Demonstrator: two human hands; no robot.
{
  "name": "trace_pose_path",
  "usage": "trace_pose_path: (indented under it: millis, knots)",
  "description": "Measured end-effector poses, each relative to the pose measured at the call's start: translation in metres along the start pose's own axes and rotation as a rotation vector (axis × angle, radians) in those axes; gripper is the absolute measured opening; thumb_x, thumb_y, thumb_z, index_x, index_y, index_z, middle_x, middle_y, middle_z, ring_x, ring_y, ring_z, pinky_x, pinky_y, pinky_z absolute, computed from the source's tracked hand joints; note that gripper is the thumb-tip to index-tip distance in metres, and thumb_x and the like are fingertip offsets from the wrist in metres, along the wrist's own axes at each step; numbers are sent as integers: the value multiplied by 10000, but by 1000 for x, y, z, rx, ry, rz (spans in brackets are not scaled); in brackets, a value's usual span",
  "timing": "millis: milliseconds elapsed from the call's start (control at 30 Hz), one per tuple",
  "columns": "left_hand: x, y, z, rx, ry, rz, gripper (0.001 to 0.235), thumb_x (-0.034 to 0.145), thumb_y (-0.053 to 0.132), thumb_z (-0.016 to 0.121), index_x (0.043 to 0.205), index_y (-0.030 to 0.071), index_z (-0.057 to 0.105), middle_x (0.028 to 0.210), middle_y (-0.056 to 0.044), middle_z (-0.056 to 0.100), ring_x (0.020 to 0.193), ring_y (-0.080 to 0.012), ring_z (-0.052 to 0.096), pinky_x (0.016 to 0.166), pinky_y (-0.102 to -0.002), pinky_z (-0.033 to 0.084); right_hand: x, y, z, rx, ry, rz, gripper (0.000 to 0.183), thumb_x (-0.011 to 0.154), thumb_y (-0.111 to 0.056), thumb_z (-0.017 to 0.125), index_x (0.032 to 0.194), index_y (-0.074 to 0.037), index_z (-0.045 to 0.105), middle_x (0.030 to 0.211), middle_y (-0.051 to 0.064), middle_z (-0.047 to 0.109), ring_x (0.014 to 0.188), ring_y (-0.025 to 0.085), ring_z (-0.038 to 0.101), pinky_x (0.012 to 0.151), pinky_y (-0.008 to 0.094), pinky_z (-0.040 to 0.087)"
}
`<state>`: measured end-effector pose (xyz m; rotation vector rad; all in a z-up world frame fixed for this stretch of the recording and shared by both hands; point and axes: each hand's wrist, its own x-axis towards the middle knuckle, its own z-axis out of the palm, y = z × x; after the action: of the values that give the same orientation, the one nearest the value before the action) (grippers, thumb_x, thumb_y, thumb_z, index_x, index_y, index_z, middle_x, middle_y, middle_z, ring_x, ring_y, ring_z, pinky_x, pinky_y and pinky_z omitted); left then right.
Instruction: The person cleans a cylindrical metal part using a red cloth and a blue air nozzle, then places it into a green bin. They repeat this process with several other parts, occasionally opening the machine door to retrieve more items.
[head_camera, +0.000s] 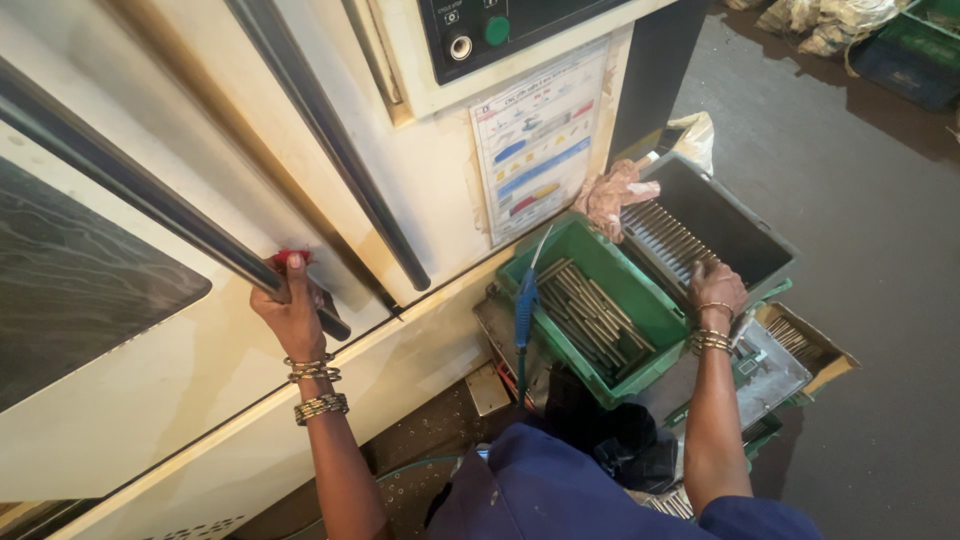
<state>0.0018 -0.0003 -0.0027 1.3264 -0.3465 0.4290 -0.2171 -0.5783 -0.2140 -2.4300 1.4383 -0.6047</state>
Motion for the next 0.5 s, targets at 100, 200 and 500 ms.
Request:
trace_pose_path:
  millis: [100,200,500]
  knots:
    - [0,1,1,-26,5,-21,206,1067,179,679,991,-4,622,646,-7,555,507,-63,471,474,-238,393,-1,1,1,-15,-3,-1,342,970,-461,667,1107,-175,797,985,216,750,941,429,710,826,516,549]
    - [0,1,0,-33,14,-35,183,1042,174,673,1011,2,618,780,-23,680,510,-61,480,465,-235,399,1,1,1,9,3,-1,342,954,-458,666,1103,-177,792,998,215,746,946,432,704,823,524,545]
    - [-1,-1,-1,-4,9,-15,217,1063,198,683,1020,-5,621,764,-18,644,537,-56,479,487,-233,397,2,3,3,-10,-32,6,356,974,-454,654,1108,-148,780,995,232,740,952,445,698,831,534,541]
